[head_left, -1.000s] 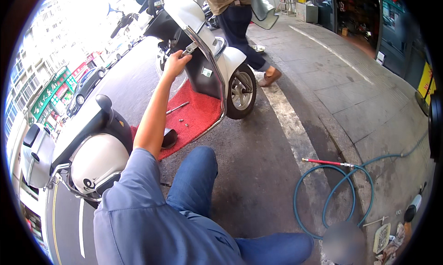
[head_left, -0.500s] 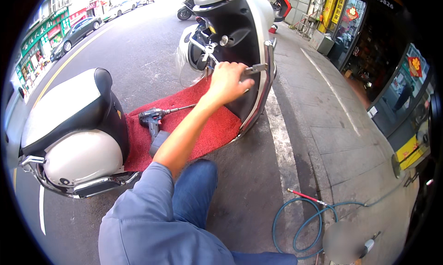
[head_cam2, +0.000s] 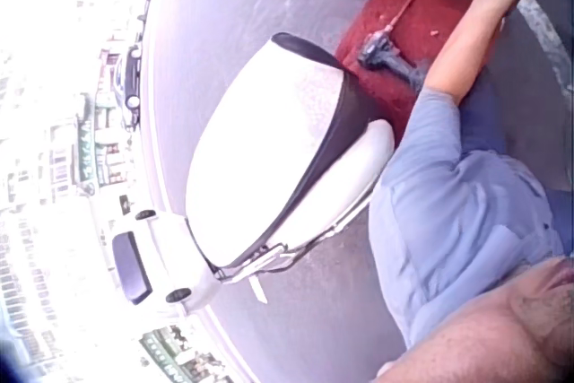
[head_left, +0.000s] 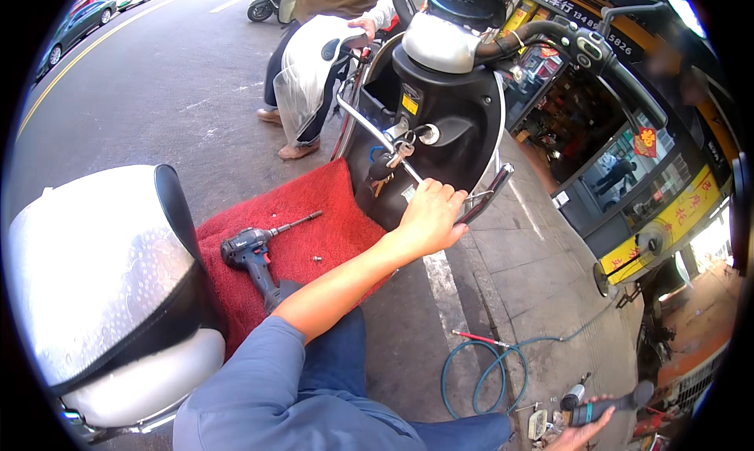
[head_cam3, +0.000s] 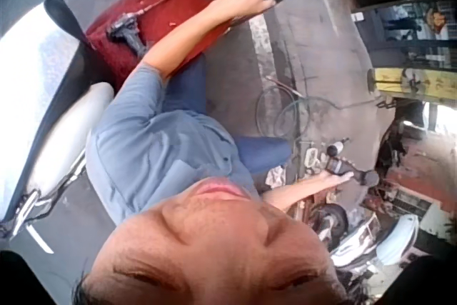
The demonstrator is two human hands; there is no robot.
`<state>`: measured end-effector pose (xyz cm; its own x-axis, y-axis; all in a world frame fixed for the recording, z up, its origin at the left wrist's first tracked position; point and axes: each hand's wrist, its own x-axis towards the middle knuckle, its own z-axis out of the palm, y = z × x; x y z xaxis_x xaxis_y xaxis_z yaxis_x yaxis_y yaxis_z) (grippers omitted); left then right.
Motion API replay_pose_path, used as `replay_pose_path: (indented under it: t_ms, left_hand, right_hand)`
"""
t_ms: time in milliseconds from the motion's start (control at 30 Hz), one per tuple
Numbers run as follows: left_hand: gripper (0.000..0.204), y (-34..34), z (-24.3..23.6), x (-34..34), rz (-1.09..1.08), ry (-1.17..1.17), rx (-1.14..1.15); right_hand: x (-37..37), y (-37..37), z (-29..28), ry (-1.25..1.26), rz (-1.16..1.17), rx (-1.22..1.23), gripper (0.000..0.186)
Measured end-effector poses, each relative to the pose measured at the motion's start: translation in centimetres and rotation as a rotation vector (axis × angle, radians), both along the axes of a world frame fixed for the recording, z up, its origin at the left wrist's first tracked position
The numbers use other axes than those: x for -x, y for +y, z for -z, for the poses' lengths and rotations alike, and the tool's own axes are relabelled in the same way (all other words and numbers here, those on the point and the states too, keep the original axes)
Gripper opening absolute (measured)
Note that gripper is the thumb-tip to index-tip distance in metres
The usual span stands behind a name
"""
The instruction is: The person uses an impact driver and a screwdriver to remove screws from the fairing and body panels of a scooter and a motorcycle.
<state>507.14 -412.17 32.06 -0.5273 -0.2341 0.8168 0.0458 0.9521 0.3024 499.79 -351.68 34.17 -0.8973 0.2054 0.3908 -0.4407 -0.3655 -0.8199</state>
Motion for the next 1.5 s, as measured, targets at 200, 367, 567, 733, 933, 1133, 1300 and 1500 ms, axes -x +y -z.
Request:
replay_pose_path:
  t_ms: [200,367,567,733,933,1133,1300,1500]
  left_hand:
    - [0.038,-2.7,0.2,-1.2,0.3,0.131,-0.106]
    - [0.017,-8.8,-4.2,-4.2,0.03,0.479,-0.434]
    - [0.026,-11.3,-4.0,-1.2,-0.088,0.2,-0.479]
    - [0.021,-12.1,-3.4,0.1,0.053,0.208,-0.675]
    - [0.02,-12.4,-3.9,0.1,0.519,0.243,-1.181]
    - [0.013,-11.7,-5.7,-4.0,0.284,0.345,-0.684]
    - [0.012,-11.3,-2.7,-10.9,0.285,0.194,-0.913]
    - [0.009,-16.2,14.6,-9.6,0.263,-0.385,-1.118]
  right_hand:
    - [-1.7,-17.9,-1.3,0.162,-0.276,0.014,0.047]
    - [-4.0,-24.5,-0.6,0.269,-0.319,-0.061,0.07]
    - [-6.7,-27.4,3.6,0.238,-0.263,-0.356,0.08]
    - [-6.9,-26.5,4.4,0.362,-0.263,-0.853,0.07]
    - [-7.9,-29.8,4.8,0.576,-0.399,-1.056,0.061]
    - [-9.8,-32.0,3.9,0.6,-0.486,-0.968,0.067]
    - [-10.0,-30.4,4.5,0.566,-0.463,-1.026,0.066]
    - [-9.9,-30.7,3.3,0.607,-0.43,-0.98,0.068]
